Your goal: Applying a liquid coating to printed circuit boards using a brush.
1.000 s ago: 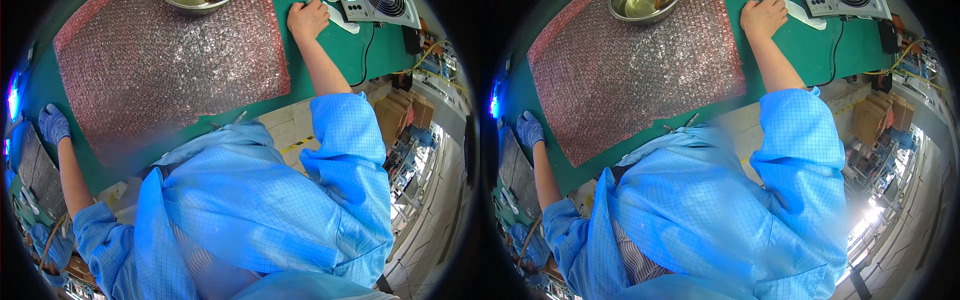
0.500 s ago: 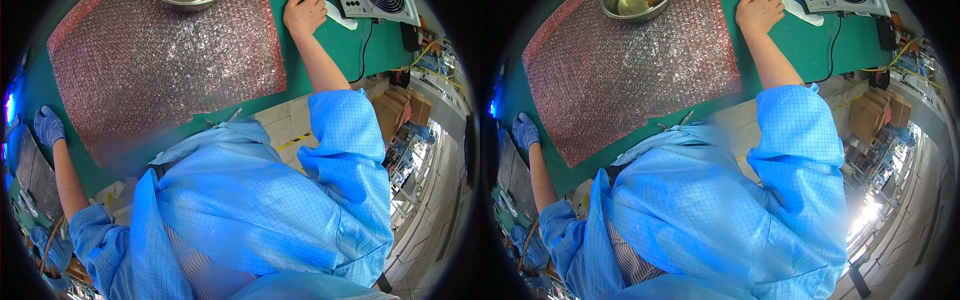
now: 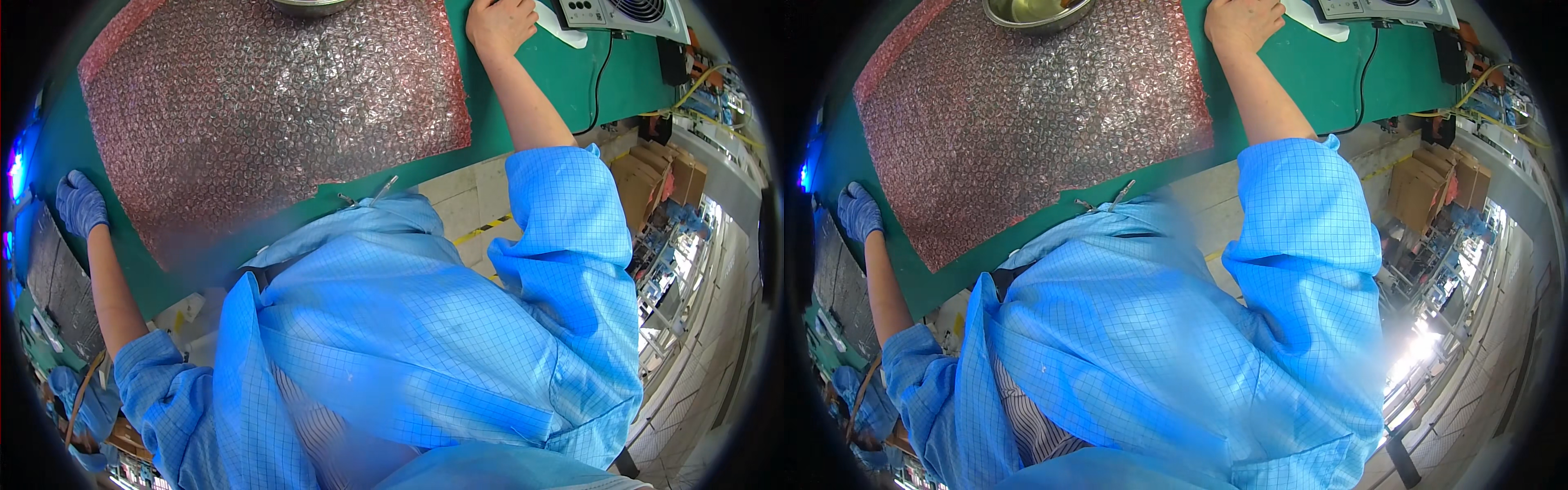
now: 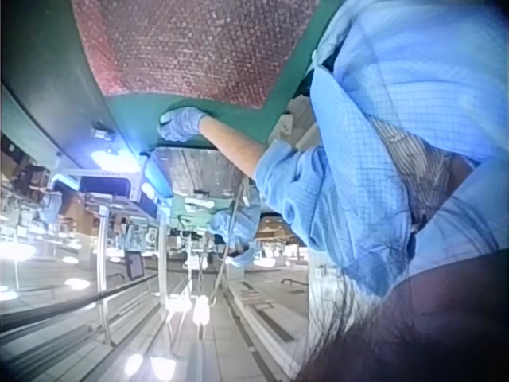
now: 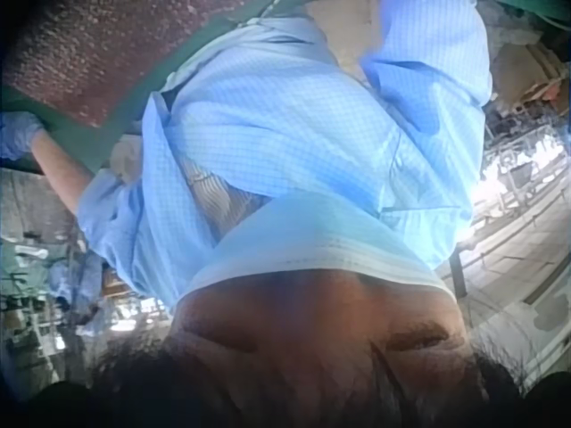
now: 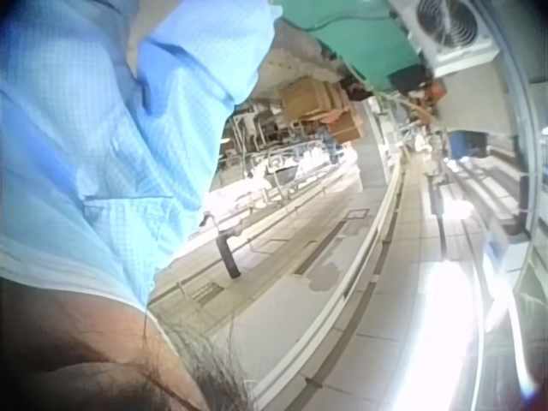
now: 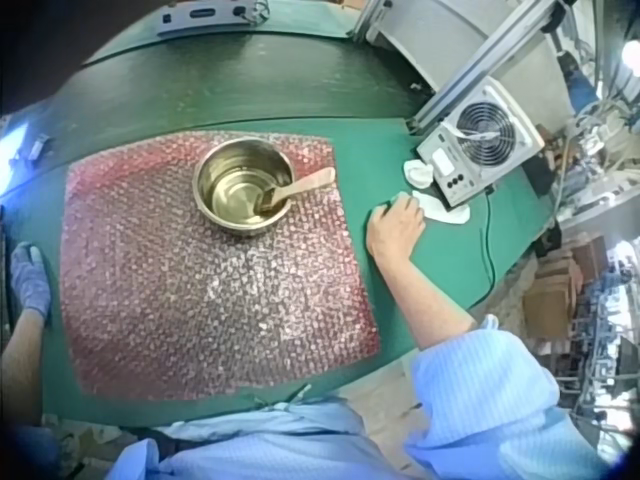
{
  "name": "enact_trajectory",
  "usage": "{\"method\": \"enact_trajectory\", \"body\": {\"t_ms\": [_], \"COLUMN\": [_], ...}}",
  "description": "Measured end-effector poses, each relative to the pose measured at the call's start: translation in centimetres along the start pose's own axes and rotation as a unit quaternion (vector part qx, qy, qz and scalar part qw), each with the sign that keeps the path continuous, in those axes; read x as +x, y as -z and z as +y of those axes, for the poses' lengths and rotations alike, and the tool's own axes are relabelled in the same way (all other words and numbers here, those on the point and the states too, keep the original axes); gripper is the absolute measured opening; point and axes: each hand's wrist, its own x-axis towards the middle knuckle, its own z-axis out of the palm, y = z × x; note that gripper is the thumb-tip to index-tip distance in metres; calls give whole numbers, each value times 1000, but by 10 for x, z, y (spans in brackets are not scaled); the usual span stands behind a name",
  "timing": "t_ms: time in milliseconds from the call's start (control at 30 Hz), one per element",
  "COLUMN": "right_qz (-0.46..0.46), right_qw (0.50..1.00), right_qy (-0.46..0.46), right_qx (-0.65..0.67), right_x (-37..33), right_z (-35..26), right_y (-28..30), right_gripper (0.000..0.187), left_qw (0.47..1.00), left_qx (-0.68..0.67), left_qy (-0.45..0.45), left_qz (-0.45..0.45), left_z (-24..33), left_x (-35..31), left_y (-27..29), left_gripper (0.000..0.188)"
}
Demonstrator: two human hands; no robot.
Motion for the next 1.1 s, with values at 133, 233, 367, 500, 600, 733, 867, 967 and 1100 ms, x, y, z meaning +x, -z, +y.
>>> {"method": "enact_trajectory", "body": {"t_ms": [133, 233, 367, 500, 600, 733, 867, 967, 1100], "right_qz": [8, 4, 3, 8, 5, -43, -70, -159, -218], "right_qw": [1000, 1000, 1000, 1000, 1000, 997, 996, 986, 974], "right_qy": [3, 2, 5, 12, 9, 14, 36, 36, 43], "right_qx": [3, 2, 2, -3, -4, 66, 37, 28, 37], "right_x": [1, 0, -4, -1, 2, 4, 4, 10, 11], "right_z": [3, 1, -2, 1, 3, 5, 1, 3, 5], "right_y": [2, 2, -2, 1, 4, 3, -5, 9, 19], "right_gripper": [23, 23, 22, 22, 22, 40, 66, 82, 88], "left_qw": [1000, 1000, 1000, 1000, 999, 999, 1000, 999, 998], "left_qx": [-9, -10, -2, -11, -13, -6, -3, -32, -43], "left_qy": [-9, -9, -5, -14, -20, -24, -1, -3, -7], "left_qz": [-3, 16, 6, 16, 22, 24, 21, 36, 34], "left_z": [1, -1, -4, -2, -4, 1, 5, 11, 8], "left_x": [1, 1, -4, -3, 2, 1, -6, -7, -7], "left_y": [-2, -4, 1, -5, -4, -3, 9, 6, 7], "left_gripper": [51, 50, 50, 50, 50, 50, 53, 52, 52]}}
